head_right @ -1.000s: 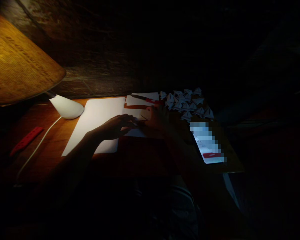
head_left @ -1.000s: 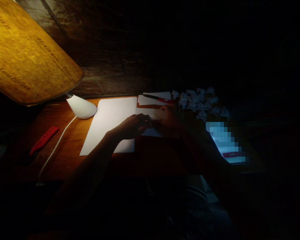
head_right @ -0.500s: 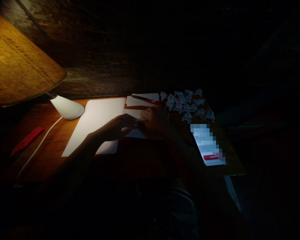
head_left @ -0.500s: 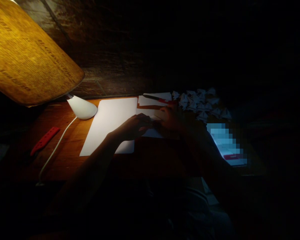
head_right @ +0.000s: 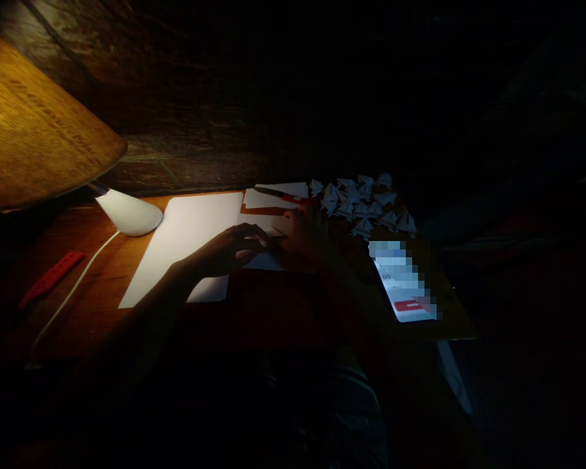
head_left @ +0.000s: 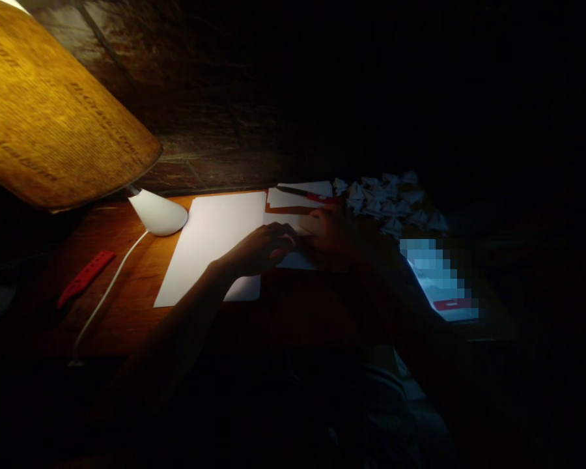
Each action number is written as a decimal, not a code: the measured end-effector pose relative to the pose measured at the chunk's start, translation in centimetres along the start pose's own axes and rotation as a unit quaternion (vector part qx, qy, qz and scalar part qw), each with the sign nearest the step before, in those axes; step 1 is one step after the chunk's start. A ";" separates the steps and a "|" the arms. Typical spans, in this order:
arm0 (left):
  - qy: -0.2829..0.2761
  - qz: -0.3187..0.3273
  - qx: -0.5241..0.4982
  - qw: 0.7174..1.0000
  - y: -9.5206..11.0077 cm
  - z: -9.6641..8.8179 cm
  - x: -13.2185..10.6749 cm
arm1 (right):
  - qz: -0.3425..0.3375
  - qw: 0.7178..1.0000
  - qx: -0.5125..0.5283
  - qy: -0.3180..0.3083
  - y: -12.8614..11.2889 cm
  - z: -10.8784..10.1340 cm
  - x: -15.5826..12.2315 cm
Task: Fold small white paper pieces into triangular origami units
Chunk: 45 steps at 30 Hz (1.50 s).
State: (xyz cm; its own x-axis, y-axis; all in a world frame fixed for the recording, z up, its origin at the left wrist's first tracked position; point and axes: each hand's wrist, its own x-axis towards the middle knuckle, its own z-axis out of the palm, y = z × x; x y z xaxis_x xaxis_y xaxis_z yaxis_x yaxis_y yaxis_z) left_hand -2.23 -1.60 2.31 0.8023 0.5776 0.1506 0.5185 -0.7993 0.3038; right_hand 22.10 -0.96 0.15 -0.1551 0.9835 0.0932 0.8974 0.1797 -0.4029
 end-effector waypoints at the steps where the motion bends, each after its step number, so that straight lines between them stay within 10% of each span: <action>1: 0.004 0.000 -0.001 1.000 0.0 0.0 0.0 | 0.000 1.000 0.001 0.000 0.0 0.0 0.0; 45: 0.069 -0.042 0.030 0.996 -0.1 1.2 0.3 | -0.082 0.996 0.040 0.012 -2.0 -1.6 -0.6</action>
State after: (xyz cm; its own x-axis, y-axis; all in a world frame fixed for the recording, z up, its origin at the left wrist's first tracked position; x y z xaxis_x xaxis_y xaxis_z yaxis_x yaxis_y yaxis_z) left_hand -1.71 -1.56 1.22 0.7090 0.6575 0.2550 0.6025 -0.7527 0.2654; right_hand 21.12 -1.97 2.36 -0.2872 0.9399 0.1849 0.8242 0.3408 -0.4522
